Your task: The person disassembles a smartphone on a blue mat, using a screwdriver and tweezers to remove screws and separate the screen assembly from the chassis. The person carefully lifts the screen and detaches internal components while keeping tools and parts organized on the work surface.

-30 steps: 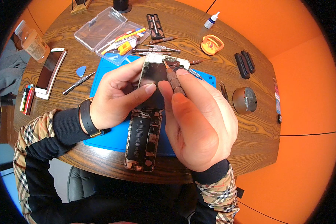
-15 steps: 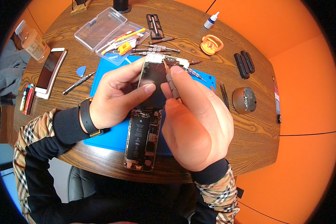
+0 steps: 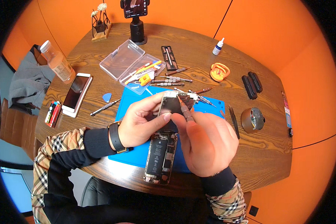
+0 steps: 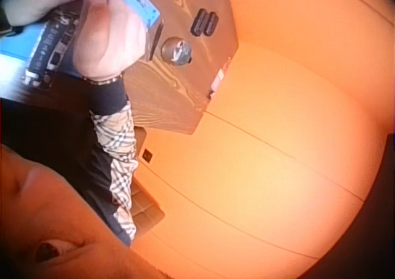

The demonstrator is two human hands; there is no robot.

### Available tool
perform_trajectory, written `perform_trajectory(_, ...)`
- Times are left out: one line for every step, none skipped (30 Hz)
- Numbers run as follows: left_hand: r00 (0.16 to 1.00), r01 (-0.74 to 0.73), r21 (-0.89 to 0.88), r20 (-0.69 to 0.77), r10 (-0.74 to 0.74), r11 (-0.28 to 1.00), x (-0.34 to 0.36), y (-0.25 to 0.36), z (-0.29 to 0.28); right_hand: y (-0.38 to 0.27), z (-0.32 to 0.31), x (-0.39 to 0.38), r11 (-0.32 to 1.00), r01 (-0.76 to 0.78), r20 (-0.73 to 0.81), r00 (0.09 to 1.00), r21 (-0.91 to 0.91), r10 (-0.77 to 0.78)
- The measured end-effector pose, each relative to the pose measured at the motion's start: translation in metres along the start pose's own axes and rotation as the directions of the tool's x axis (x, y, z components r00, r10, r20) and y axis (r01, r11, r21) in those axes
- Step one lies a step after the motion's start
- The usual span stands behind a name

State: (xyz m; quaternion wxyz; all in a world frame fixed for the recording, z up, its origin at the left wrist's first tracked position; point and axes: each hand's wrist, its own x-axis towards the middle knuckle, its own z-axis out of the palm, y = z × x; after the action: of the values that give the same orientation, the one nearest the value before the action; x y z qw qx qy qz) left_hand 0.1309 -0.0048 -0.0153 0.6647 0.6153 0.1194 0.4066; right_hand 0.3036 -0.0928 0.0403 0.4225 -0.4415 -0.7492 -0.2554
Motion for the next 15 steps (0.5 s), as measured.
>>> perform_trajectory(0.999, 0.039, 0.027, -0.018, -0.039, 0.999, 0.0, -0.0021, -0.0005, 0.0005, 0.0013, -0.0016, 1.0, -0.013, 0.003, 1.0, 0.008, 0.013)
perform_trajectory(1.0, -0.006, 0.019, -0.003, 0.007, 1.0, 0.0, -0.0039, -0.0011, 0.001, 0.0016, -0.0027, 1.0, -0.006, 0.001, 1.0, -0.001, 0.006)
perform_trajectory(1.0, -0.01, 0.017, 0.0, 0.01, 1.0, -0.0004, -0.0056, -0.0015, 0.0016, 0.0045, -0.0035, 1.0, -0.004, -0.026, 1.0, -0.003, 0.004)
perform_trajectory(1.0, -0.023, 0.011, 0.001, 0.023, 1.0, -0.0008, -0.0069, -0.0019, 0.0019, 0.0055, -0.0041, 1.0, -0.005, -0.031, 0.999, -0.006, 0.005)
perform_trajectory(1.0, -0.005, 0.016, -0.001, 0.005, 1.0, -0.0014, -0.0075, -0.002, 0.0019, 0.0059, -0.004, 1.0, 0.007, -0.033, 0.999, 0.003, -0.007)
perform_trajectory(1.0, 0.004, 0.017, -0.005, -0.004, 1.0, -0.0016, -0.0078, -0.002, 0.002, 0.0056, -0.0036, 1.0, 0.015, -0.014, 1.0, 0.011, -0.015)
perform_trajectory(1.0, 0.008, 0.023, -0.01, -0.008, 1.0, -0.0017, -0.0072, -0.002, 0.0016, 0.0047, -0.0027, 1.0, 0.023, 0.005, 1.0, 0.018, -0.023)
perform_trajectory(1.0, 0.004, 0.004, -0.012, -0.004, 1.0, -0.0012, -0.0067, -0.0015, 0.0012, 0.0054, -0.0014, 0.999, 0.023, -0.004, 1.0, 0.034, -0.023)
perform_trajectory(1.0, -0.004, -0.01, -0.017, 0.004, 1.0, -0.0006, -0.0059, -0.0012, 0.0008, 0.006, 0.0001, 0.998, 0.022, -0.013, 1.0, 0.051, -0.022)
perform_trajectory(1.0, -0.011, -0.026, -0.02, 0.011, 1.0, -0.0004, -0.0049, -0.0007, 0.0, 0.0046, 0.0013, 0.998, 0.009, 0.012, 1.0, 0.059, -0.01)
perform_trajectory(1.0, 0.002, -0.011, -0.005, -0.002, 1.0, -0.0005, -0.004, -0.0008, -0.0003, 0.0046, 0.0021, 0.999, 0.019, -0.01, 1.0, 0.048, -0.019)
perform_trajectory(1.0, 0.018, -0.003, 0.012, -0.018, 1.0, -0.0006, -0.0027, -0.0029, -0.0006, 0.0011, 0.0022, 1.0, 0.016, 0.007, 1.0, 0.025, -0.016)
perform_trajectory(0.999, 0.048, -0.01, 0.025, -0.048, 0.999, -0.0011, -0.0025, -0.0039, -0.0009, -0.0014, 0.0017, 1.0, 0.008, 0.032, 0.999, -0.001, -0.008)
perform_trajectory(0.999, -0.003, -0.056, 0.047, 0.006, 0.998, -0.0008, -0.0037, -0.0028, -0.0005, -0.0024, 0.0008, 1.0, 0.004, 0.016, 1.0, -0.014, -0.003)
perform_trajectory(0.999, 0.005, -0.062, 0.046, -0.002, 0.998, -0.0014, -0.004, -0.003, 0.0003, -0.0028, -0.0001, 1.0, 0.001, 0.042, 0.999, -0.016, 0.0)
